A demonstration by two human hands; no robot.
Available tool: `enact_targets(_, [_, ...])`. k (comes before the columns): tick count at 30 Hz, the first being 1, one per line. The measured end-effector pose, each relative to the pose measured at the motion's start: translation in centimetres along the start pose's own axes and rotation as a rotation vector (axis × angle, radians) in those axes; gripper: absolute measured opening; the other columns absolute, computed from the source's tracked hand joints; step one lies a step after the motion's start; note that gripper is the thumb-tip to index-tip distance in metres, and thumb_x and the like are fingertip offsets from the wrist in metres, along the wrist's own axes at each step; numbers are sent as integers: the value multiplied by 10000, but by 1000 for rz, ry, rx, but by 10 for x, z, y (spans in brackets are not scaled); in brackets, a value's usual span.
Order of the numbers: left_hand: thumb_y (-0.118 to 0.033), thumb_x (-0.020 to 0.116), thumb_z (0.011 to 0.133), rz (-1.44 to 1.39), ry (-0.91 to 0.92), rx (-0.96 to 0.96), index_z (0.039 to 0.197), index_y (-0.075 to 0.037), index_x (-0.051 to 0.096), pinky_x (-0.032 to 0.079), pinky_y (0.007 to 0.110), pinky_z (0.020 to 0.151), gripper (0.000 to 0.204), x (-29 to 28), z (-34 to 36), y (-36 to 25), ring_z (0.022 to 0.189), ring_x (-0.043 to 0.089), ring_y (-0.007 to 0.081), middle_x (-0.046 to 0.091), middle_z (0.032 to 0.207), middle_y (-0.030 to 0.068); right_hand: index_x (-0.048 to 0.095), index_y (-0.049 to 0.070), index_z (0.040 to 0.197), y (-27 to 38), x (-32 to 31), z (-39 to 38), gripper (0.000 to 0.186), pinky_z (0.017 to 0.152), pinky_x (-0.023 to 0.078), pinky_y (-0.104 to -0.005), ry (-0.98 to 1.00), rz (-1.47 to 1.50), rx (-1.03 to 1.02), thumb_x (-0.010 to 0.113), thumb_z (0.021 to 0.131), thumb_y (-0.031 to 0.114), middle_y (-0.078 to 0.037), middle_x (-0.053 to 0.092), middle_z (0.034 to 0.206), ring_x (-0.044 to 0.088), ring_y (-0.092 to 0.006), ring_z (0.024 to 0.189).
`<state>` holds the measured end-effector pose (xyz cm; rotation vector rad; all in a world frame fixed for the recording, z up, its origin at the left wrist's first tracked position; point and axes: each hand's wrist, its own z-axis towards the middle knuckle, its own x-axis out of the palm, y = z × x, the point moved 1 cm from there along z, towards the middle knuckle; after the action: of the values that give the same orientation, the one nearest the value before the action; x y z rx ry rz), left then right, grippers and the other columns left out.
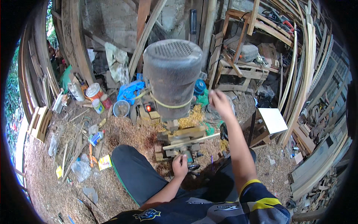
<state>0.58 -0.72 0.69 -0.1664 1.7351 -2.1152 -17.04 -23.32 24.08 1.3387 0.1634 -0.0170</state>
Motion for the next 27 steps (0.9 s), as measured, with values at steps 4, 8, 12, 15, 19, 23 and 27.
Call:
enact_targets(4, [-146,592,1001,7,25,15,777,30,566,452,430,692,286,1,5,2,724,554,383,522,738,185,641,56,995,125,33,114,363,659,412,-265,63,341,-385,620,1051,414,10,553,782,508,-98,722])
enact_targets(8, [-138,595,981,65,17,111,780,25,576,445,447,688,260,-3,5,-2,730,566,393,517,730,183,656,6,1052,230,71,200,420,755,493,-305,-278,28,-473,644,1008,423,-41,610,828,591,-168,784])
enact_targets(12, [-131,586,964,62,66,13,779,20,589,455,429,706,238,9,-1,16,733,563,377,534,733,189,665,-5,1072,262,65,248,290,678,520,-349,294,308,-144,576,1013,265,-59,611,778,585,-209,660])
enact_targets(15, [-123,583,963,60,52,1,784,21,596,462,422,711,230,9,-5,13,739,566,370,549,745,194,630,59,976,257,49,229,333,532,398,-315,718,408,-166,449,1069,322,49,516,670,475,-113,570])
enact_targets(19, [-117,601,953,123,-16,96,793,29,612,476,455,710,216,5,4,7,780,592,414,579,776,218,510,137,751,281,47,88,371,355,250,-312,331,509,-466,534,1066,332,62,314,472,263,-108,352])
enact_targets(23, [-125,619,944,148,3,3,783,36,586,474,461,715,230,1,9,4,787,587,423,546,758,218,468,151,750,252,30,25,427,377,288,-300,584,515,-660,481,1087,413,49,323,486,305,-125,359])
enact_targets(27, [-129,633,935,44,-84,-23,763,36,535,449,442,687,258,7,6,22,746,553,399,496,740,196,491,163,818,206,12,-38,426,501,348,-322,885,459,-771,341,1111,433,60,478,630,411,-97,509])
